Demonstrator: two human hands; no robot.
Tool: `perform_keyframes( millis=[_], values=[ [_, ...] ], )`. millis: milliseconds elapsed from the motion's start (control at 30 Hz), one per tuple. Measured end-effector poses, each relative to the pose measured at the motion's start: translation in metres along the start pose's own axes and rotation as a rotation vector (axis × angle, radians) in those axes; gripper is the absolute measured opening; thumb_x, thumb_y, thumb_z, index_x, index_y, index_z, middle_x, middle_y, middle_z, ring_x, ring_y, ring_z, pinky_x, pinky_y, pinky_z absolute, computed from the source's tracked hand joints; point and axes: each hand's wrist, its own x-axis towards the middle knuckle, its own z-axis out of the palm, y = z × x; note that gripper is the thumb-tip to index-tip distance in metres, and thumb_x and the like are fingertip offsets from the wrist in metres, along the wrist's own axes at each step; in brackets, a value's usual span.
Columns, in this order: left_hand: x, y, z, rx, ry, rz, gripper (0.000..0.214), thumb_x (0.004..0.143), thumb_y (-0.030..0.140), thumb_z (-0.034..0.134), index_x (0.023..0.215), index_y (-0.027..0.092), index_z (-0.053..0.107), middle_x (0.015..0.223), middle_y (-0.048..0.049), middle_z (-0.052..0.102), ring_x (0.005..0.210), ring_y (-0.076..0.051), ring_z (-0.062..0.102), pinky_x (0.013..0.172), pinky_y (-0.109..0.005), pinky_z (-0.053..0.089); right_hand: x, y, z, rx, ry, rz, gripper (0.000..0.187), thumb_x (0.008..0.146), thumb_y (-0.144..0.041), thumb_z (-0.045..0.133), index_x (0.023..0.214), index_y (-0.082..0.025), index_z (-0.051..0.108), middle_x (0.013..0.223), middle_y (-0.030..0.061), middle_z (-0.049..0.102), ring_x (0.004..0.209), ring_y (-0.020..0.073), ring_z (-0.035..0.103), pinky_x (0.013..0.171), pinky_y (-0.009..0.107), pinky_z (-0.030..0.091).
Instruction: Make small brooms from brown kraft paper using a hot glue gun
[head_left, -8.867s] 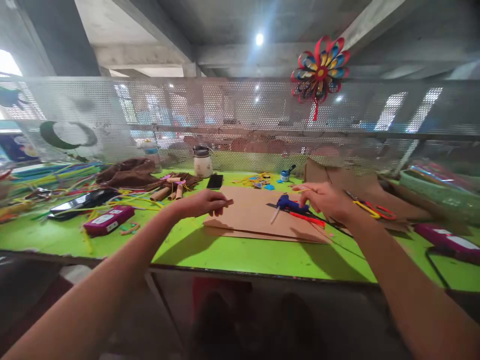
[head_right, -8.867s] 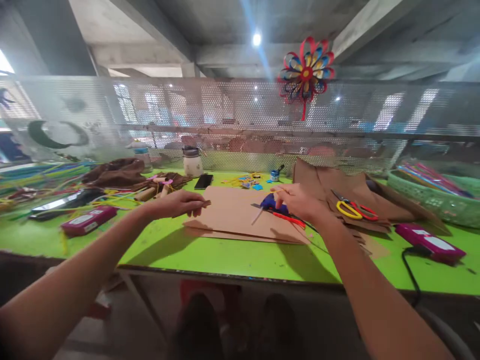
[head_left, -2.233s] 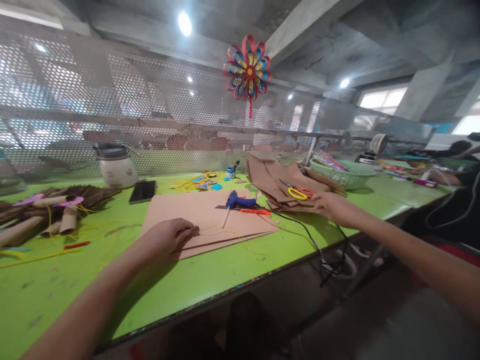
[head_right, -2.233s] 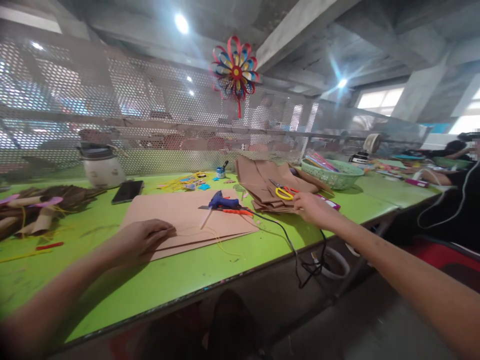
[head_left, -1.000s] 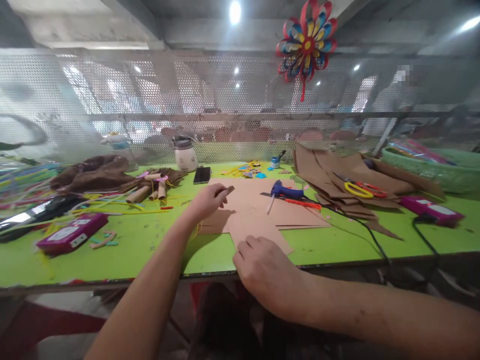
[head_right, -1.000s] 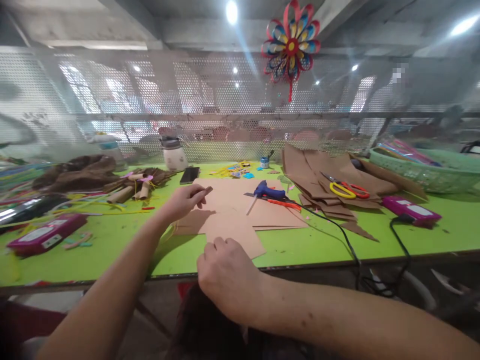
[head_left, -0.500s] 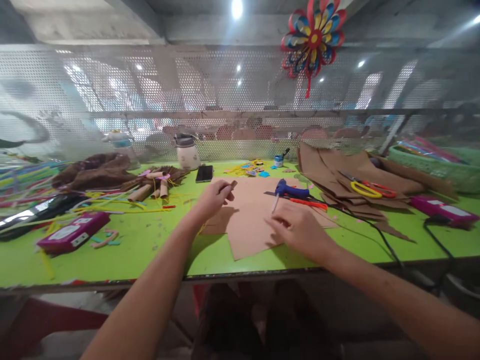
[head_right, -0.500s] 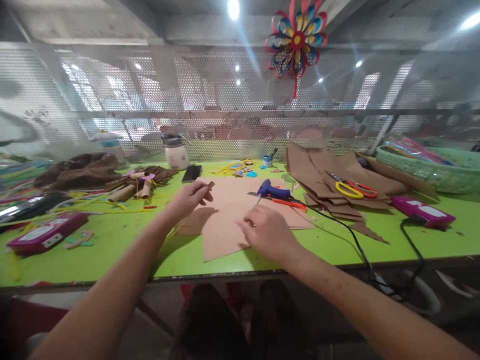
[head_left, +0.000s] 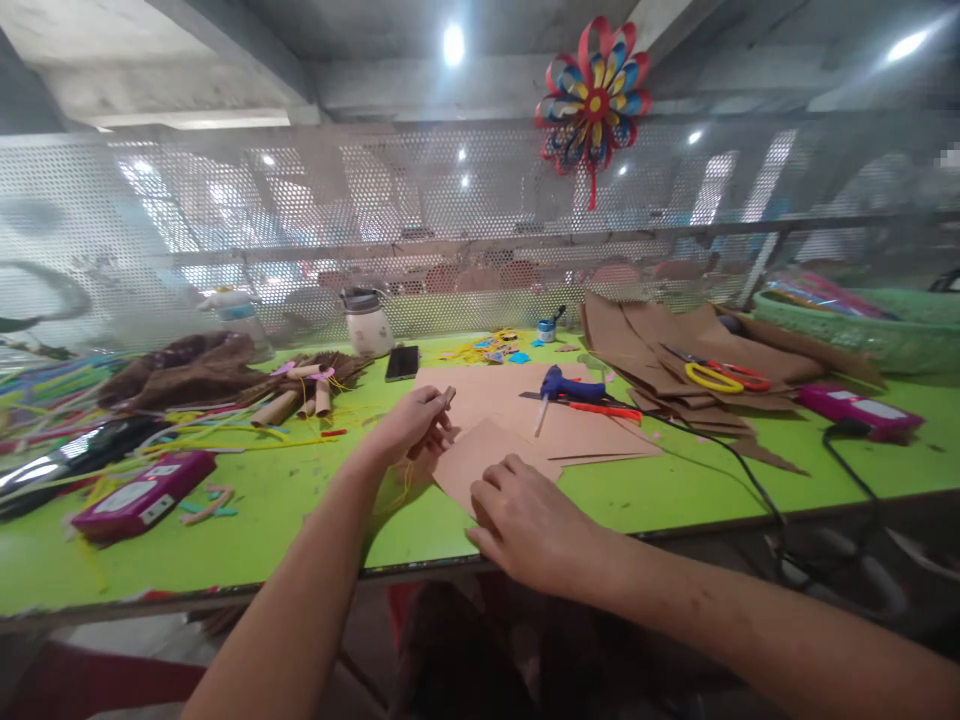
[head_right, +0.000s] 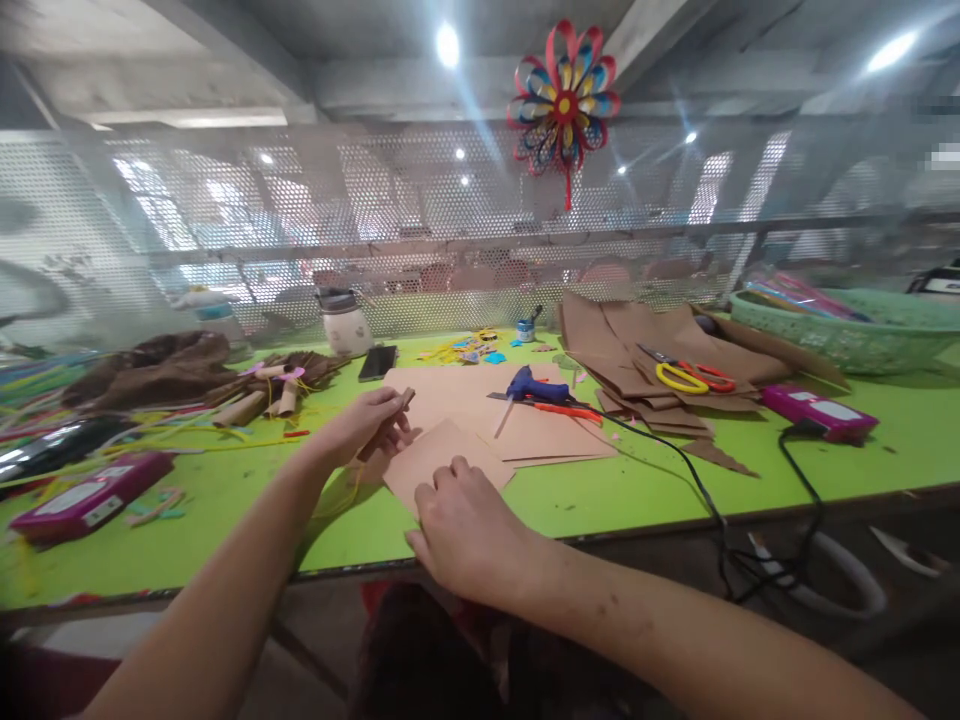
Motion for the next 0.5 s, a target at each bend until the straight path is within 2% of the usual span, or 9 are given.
perform_keyframes(
  millis=[133, 233, 367, 500],
  values=[
    [-0.004, 0.002, -0.004, -0.018, -0.103, 0.043, 0.032, 0.088, 0.049, 0.047, 0.077, 0.019, 0.045, 0.063, 0.001, 0.058, 0.046, -0.011, 0.058, 0.041, -0.02, 0.04, -0.015, 0.024, -0.007, 0.043, -0.039, -0.201, 0.017, 0.09, -0.013, 0.047, 0.092, -0.011, 0.063, 0.096, 0.0134, 0.064, 0.097, 0.022, 0.054, 0.085, 0.035, 0.044],
    [-0.002, 0.001, -0.004, 0.028, -0.107, 0.131, 0.032, 0.088, 0.049, 0.046, 0.076, 0.019, 0.047, 0.058, 0.0015, 0.056, 0.044, -0.01, 0.053, 0.041, -0.021, 0.039, -0.025, 0.044, -0.013, 0.134, -0.102, -0.317, 0.022, 0.087, -0.003, 0.047, 0.1, -0.012, 0.063, 0.108, 0.0125, 0.063, 0.106, 0.0191, 0.054, 0.088, 0.03, 0.045],
    [0.0, 0.001, -0.002, 0.144, -0.093, 0.215, 0.033, 0.088, 0.046, 0.046, 0.075, 0.018, 0.054, 0.069, -0.0032, 0.063, 0.055, -0.011, 0.056, 0.048, -0.021, 0.042, -0.036, 0.066, -0.015, 0.214, -0.108, -0.342, 0.034, 0.083, 0.002, 0.047, 0.108, -0.015, 0.063, 0.119, 0.0108, 0.062, 0.112, 0.0185, 0.054, 0.093, 0.031, 0.045],
    [-0.002, 0.004, 0.001, 0.237, -0.146, 0.255, 0.035, 0.089, 0.046, 0.043, 0.081, 0.016, 0.061, 0.074, -0.0043, 0.065, 0.059, -0.012, 0.055, 0.05, -0.021, 0.041, -0.044, 0.076, -0.009, 0.288, -0.025, -0.322, 0.032, 0.086, -0.001, 0.047, 0.108, -0.016, 0.064, 0.116, 0.0098, 0.065, 0.113, 0.0177, 0.056, 0.096, 0.033, 0.045]
  ],
)
